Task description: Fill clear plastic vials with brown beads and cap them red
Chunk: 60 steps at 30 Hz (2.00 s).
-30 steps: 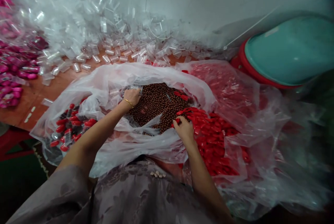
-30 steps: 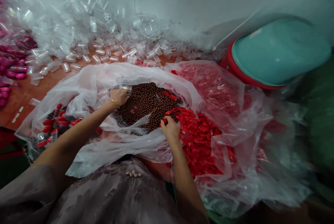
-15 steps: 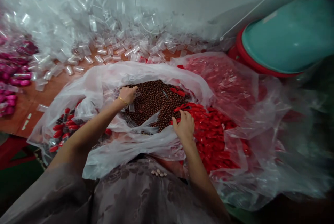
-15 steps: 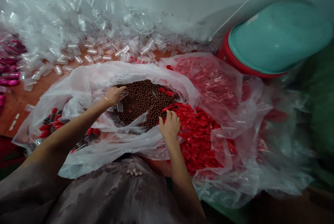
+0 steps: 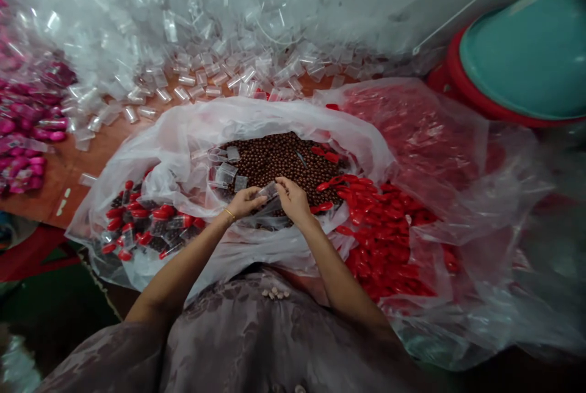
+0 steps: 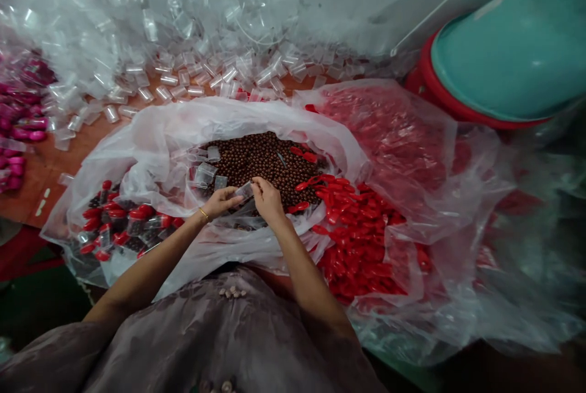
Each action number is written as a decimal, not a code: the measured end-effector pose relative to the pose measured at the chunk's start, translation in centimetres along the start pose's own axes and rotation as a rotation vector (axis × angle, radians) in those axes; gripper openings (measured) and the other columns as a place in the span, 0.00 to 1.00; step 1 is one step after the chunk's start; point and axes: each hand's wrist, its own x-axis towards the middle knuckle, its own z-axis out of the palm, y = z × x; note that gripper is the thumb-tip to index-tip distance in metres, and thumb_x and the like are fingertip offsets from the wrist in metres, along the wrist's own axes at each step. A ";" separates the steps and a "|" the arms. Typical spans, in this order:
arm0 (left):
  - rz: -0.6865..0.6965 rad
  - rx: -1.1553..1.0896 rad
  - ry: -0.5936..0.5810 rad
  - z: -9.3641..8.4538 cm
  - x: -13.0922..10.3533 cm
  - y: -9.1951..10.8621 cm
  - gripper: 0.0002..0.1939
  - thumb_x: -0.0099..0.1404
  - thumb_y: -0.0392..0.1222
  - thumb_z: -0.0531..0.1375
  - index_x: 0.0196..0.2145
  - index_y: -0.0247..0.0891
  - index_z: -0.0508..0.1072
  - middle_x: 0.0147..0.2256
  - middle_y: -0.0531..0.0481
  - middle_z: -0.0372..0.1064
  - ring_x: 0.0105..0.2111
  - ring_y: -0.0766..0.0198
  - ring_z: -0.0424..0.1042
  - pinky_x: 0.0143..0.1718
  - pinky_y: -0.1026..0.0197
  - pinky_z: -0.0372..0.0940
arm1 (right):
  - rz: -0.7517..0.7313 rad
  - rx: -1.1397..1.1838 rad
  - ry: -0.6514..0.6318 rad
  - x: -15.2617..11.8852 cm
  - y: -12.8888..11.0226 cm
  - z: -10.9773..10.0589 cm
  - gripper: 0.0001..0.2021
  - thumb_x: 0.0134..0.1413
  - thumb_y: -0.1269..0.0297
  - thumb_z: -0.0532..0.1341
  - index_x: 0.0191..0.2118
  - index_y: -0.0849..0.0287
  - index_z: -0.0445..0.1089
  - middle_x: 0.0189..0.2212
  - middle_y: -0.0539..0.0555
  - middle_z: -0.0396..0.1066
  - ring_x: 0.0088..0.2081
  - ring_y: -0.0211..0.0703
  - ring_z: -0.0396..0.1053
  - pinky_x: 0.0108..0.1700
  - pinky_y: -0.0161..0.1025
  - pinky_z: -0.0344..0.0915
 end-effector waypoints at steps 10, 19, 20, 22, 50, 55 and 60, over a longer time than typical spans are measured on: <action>-0.253 -0.016 -0.007 -0.6 -1.8 -0.8 0.17 0.57 0.53 0.57 0.28 0.34 0.63 0.19 0.56 0.64 0.14 0.74 0.58 0.15 0.70 0.53 | 0.255 0.077 -0.184 6.7 -0.5 0.9 0.16 0.55 0.63 0.52 0.46 0.64 0.67 0.30 0.54 0.71 0.26 0.38 0.68 0.31 0.35 0.67; -0.476 0.295 0.273 0.1 2.9 1.7 0.08 0.60 0.42 0.56 0.30 0.34 0.67 0.13 0.55 0.59 0.11 0.66 0.61 0.17 0.65 0.58 | -0.032 -0.030 -0.123 5.1 -2.1 0.2 0.17 0.57 0.64 0.53 0.51 0.63 0.65 0.50 0.60 0.67 0.50 0.44 0.66 0.53 0.40 0.61; -0.459 0.295 0.303 0.0 3.7 1.8 0.07 0.59 0.42 0.56 0.29 0.34 0.66 0.13 0.55 0.59 0.11 0.67 0.61 0.17 0.65 0.58 | -0.007 -0.005 -0.048 4.0 -0.9 -1.2 0.15 0.57 0.63 0.53 0.48 0.60 0.67 0.46 0.57 0.70 0.45 0.42 0.69 0.50 0.39 0.63; -0.400 0.276 0.344 0.0 5.5 2.0 0.07 0.60 0.41 0.56 0.29 0.35 0.65 0.15 0.56 0.60 0.12 0.69 0.61 0.17 0.67 0.58 | 0.092 0.032 0.112 1.5 1.8 -4.2 0.15 0.57 0.60 0.52 0.45 0.58 0.70 0.41 0.55 0.73 0.40 0.41 0.71 0.45 0.39 0.67; 0.250 -0.437 -0.052 2.5 2.1 2.0 0.21 0.53 0.51 0.63 0.39 0.33 0.67 0.33 0.48 0.70 0.33 0.66 0.70 0.39 0.61 0.65 | 0.728 -0.557 0.205 1.2 4.4 -7.8 0.18 0.52 0.60 0.55 0.46 0.64 0.65 0.36 0.62 0.72 0.38 0.50 0.71 0.40 0.44 0.65; 0.209 -0.413 -0.184 2.5 0.6 2.4 0.21 0.53 0.53 0.63 0.34 0.33 0.66 0.28 0.50 0.68 0.28 0.67 0.67 0.28 0.65 0.63 | 0.383 0.130 0.238 -0.8 2.8 -7.1 0.22 0.50 0.51 0.56 0.46 0.61 0.65 0.23 0.49 0.68 0.19 0.36 0.61 0.23 0.34 0.62; 0.182 -0.409 -0.249 3.4 -0.8 3.1 0.23 0.52 0.56 0.62 0.36 0.33 0.64 0.27 0.51 0.66 0.24 0.70 0.64 0.26 0.65 0.61 | 0.172 0.217 -0.036 -2.2 -1.1 -6.0 0.23 0.56 0.56 0.49 0.56 0.57 0.61 0.33 0.52 0.70 0.25 0.36 0.64 0.28 0.35 0.66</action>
